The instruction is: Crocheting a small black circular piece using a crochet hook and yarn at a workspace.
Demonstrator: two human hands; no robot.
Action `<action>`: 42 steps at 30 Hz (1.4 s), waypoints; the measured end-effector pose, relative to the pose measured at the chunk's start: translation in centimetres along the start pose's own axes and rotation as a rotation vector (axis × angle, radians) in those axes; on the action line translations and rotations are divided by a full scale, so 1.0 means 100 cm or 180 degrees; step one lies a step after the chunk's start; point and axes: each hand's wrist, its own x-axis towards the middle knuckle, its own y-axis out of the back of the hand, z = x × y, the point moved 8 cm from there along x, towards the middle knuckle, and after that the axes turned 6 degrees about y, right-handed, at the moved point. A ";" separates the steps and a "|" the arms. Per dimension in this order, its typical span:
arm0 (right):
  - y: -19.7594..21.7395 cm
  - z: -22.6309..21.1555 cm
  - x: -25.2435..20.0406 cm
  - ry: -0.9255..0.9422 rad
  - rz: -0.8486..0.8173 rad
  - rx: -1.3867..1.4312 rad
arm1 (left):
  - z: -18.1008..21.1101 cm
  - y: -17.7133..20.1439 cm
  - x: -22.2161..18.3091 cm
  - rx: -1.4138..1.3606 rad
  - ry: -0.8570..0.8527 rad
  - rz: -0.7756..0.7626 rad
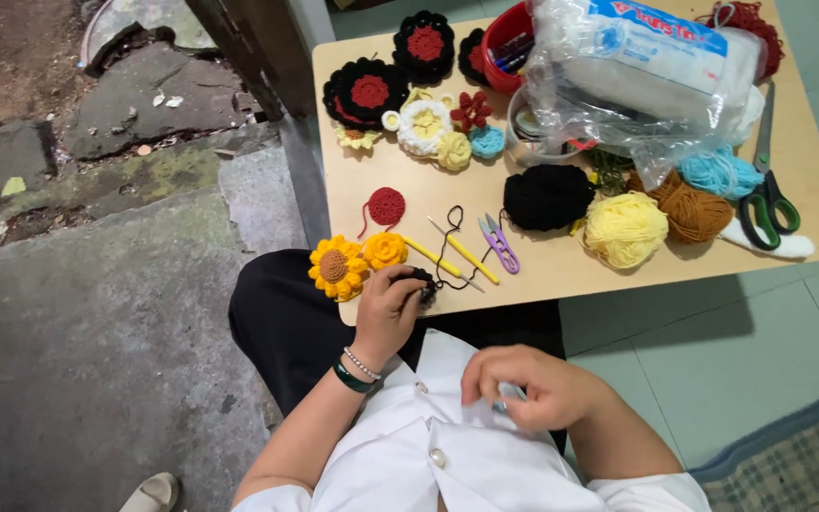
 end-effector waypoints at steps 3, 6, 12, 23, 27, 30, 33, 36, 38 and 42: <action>-0.006 -0.013 -0.004 0.0310 -0.0396 0.0448 | -0.006 0.000 0.001 -0.0265 0.0148 -0.0054; 0.004 -0.012 -0.004 0.0273 -0.0271 0.0054 | -0.002 0.006 0.003 -0.0516 0.0125 -0.0036; 0.032 0.027 -0.028 -0.0560 0.0550 0.0021 | -0.024 0.011 0.002 -0.1274 0.0531 0.0036; 0.064 0.057 -0.064 -0.1490 0.1092 -0.0796 | -0.048 0.009 -0.008 -0.2238 0.0663 0.0286; 0.055 0.059 -0.057 -0.1516 0.0956 -0.0674 | -0.043 0.011 -0.006 -0.2305 0.0793 0.0228; 0.045 0.065 -0.053 -0.1507 0.0859 -0.0550 | -0.041 0.011 -0.006 -0.2337 0.0854 0.0249; 0.033 0.075 -0.046 -0.1452 0.0750 -0.0386 | -0.022 0.011 -0.001 -0.2442 0.0939 0.0297; 0.015 0.086 -0.035 -0.1417 0.0748 -0.0147 | 0.005 -0.008 0.000 -0.2949 0.1210 0.0179; 0.009 0.103 -0.032 -0.1182 0.1357 0.0391 | 0.019 -0.035 0.000 -0.3620 0.1646 -0.0216; 0.007 0.140 -0.040 -0.1092 0.2084 0.0695 | 0.046 -0.052 0.010 -0.3946 0.2186 -0.0336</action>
